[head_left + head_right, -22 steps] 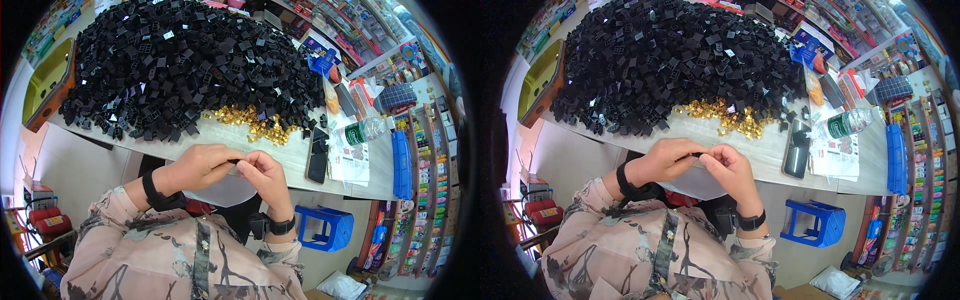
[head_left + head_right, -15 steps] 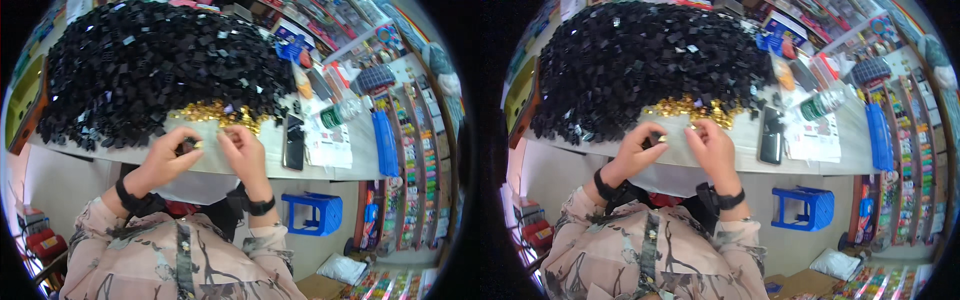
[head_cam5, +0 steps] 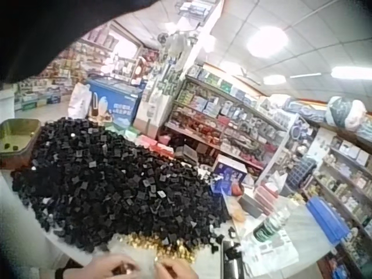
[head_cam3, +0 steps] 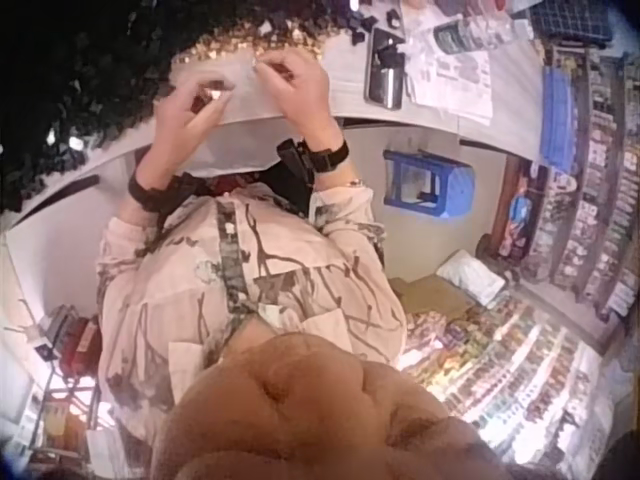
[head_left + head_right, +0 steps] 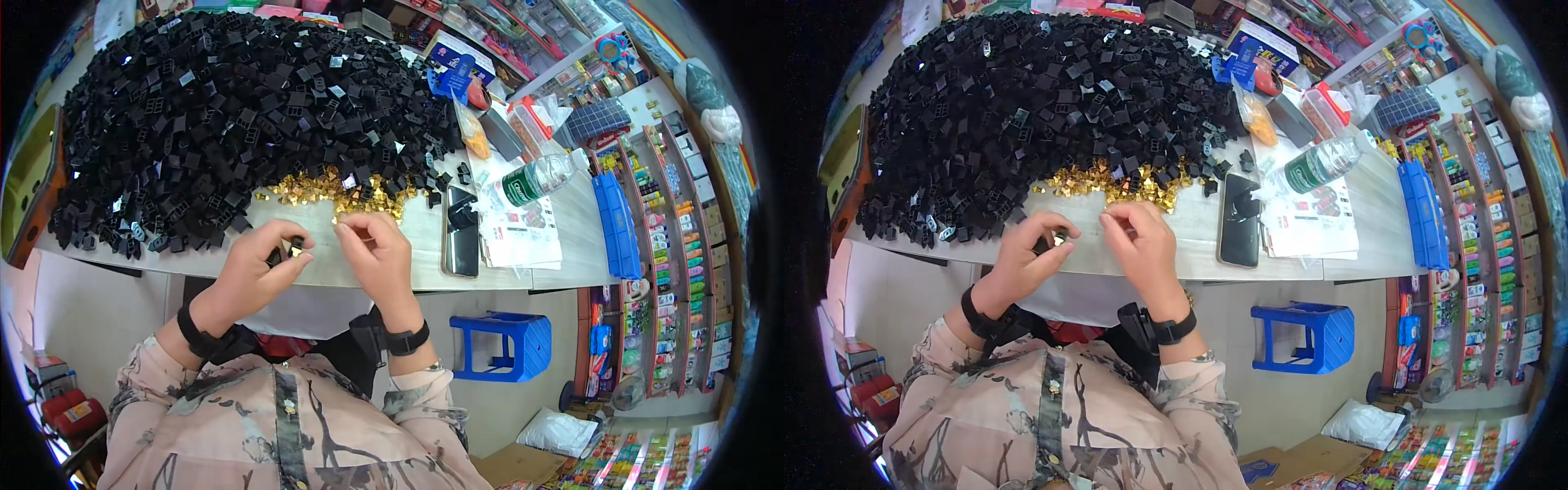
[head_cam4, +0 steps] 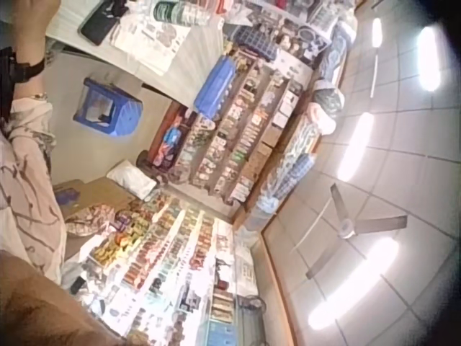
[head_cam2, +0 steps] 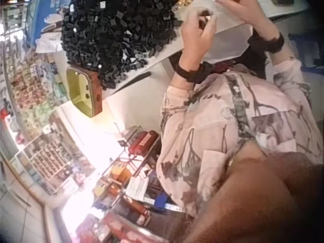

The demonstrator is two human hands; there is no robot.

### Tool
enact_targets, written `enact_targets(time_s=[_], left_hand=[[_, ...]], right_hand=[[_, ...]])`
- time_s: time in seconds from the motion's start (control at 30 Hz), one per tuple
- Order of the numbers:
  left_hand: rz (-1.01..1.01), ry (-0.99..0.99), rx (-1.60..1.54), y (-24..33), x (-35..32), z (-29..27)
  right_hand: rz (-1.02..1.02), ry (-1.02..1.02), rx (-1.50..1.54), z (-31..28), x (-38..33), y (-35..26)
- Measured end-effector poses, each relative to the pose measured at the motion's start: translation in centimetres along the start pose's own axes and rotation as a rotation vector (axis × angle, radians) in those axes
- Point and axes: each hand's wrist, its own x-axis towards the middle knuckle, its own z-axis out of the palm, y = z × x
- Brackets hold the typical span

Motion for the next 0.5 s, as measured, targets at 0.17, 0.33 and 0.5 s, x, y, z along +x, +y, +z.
enact_targets(time_s=[0.17, 0.33, 0.5], left_hand=[[0.159, -0.066, 0.253, -0.3, 0.1, 0.0], [-0.088, -0.140, 0.144, 0.7, 0.0, -0.1], [0.089, -0.149, 0.261, 0.3, 0.2, -0.1]], right_hand=[[0.228, -0.217, 0.471, 0.3, -1.4, -1.8], [0.289, -0.289, 0.445, 0.0, -1.5, -1.6], [0.324, -0.239, 0.601, 0.1, -1.8, -1.6]])
